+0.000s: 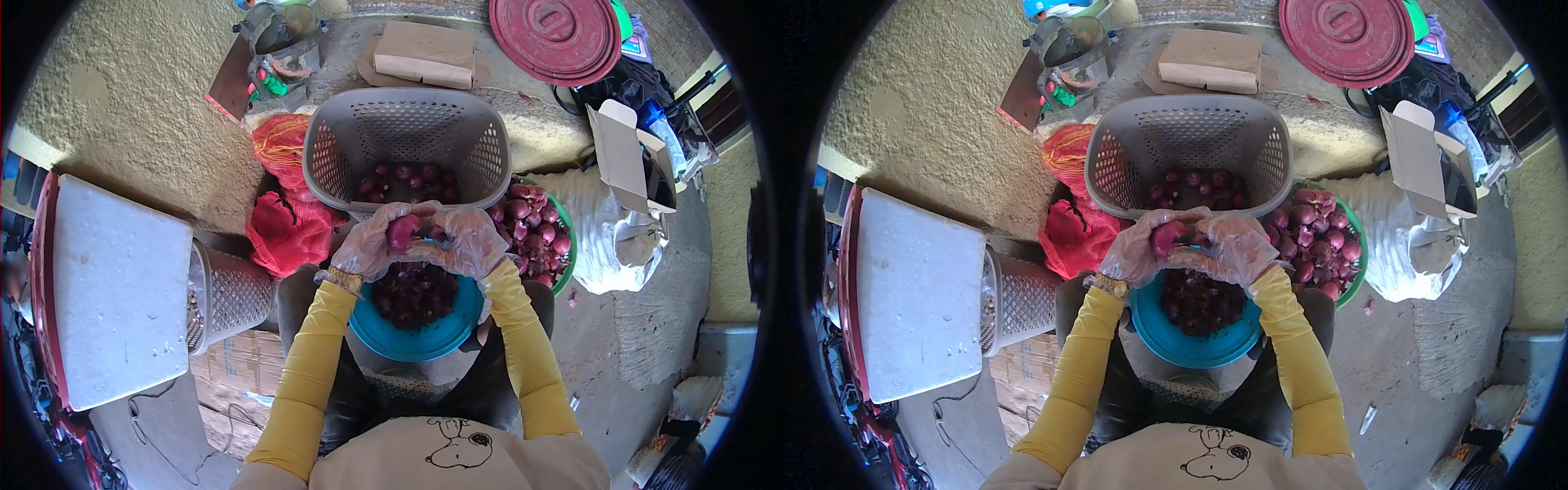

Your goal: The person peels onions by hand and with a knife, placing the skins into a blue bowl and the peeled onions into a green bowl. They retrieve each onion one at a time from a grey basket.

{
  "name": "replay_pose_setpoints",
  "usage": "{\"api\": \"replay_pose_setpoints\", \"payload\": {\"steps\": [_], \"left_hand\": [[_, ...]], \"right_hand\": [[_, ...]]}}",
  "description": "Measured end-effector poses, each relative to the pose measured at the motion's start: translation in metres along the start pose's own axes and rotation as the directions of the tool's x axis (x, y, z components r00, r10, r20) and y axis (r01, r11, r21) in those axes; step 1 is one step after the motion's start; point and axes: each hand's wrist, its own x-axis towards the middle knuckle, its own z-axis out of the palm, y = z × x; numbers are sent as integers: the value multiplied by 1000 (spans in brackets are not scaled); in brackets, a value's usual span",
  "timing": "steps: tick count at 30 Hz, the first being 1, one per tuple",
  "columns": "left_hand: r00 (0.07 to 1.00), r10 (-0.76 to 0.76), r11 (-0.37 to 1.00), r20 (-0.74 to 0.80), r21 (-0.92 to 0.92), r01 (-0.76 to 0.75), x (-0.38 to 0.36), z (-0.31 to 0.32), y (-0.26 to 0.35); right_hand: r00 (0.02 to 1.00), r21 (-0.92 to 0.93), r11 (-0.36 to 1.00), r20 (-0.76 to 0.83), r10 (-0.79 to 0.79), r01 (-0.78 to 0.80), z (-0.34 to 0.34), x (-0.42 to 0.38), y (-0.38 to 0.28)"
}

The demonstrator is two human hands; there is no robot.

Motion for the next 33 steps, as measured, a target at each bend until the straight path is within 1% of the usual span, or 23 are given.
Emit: {"api": "replay_pose_setpoints", "payload": {"steps": [4,6,10,12,13,15,16,18,19,21,22,24,25,27,28,30,31,33], "left_hand": [[999,-48,998,4,34,48,-1,-1,3],[1000,-11,994,-23,106,13,-3,-1,3],[998,-54,994,-45,90,58,-1,2,3],[990,-100,995,-103,14,102,1,-3,0],[990,-100,995,-102,13,102,0,-7,-4],[986,11,999,-166,-37,-18,-2,-16,-12],[986,12,999,-166,-37,-18,-1,-21,-14],[992,27,1000,-124,9,-26,2,-23,-12],[992,27,1000,-125,9,-27,1,-20,-11],[988,99,995,-116,22,-97,-2,-12,-6],[988,100,995,-117,23,-98,0,-14,-5],[986,59,997,-154,-38,-65,6,-19,-2],[986,59,997,-153,-37,-65,7,-22,-2],[986,52,998,-158,-22,-56,9,-25,-2],[986,51,998,-158,-22,-56,8,-25,-4],[989,130,991,-74,7,-130,6,-22,-11],[989,131,991,-75,7,-130,5,-22,-13],[970,240,958,-51,176,-227,5,-26,-19]], "right_hand": [[1000,-31,999,8,-9,9,1,0,2],[996,1,998,64,68,-68,-3,-1,-2],[992,33,994,70,100,-103,0,2,-7],[989,225,969,-87,122,-100,5,4,-13],[989,224,969,-87,123,-101,3,3,-15],[990,125,985,-56,128,-121,0,4,-18],[990,126,985,-56,128,-120,2,3,-14],[990,-31,992,59,127,-125,6,1,-5],[990,-31,992,59,127,-125,6,0,-6],[977,-155,977,137,165,-144,2,-2,-11],[977,-154,978,137,164,-142,3,-2,-14],[1000,-103,995,13,3,-1,5,-2,-18],[1000,-103,995,13,3,-1,7,-2,-15],[996,-70,994,21,89,-88,11,1,-11],[996,-70,994,21,90,-88,10,1,-11],[977,-152,969,-118,179,-196,3,3,-15],[977,-151,969,-118,178,-195,1,5,-17],[975,-207,953,-53,214,-221,-2,6,-19]]}}
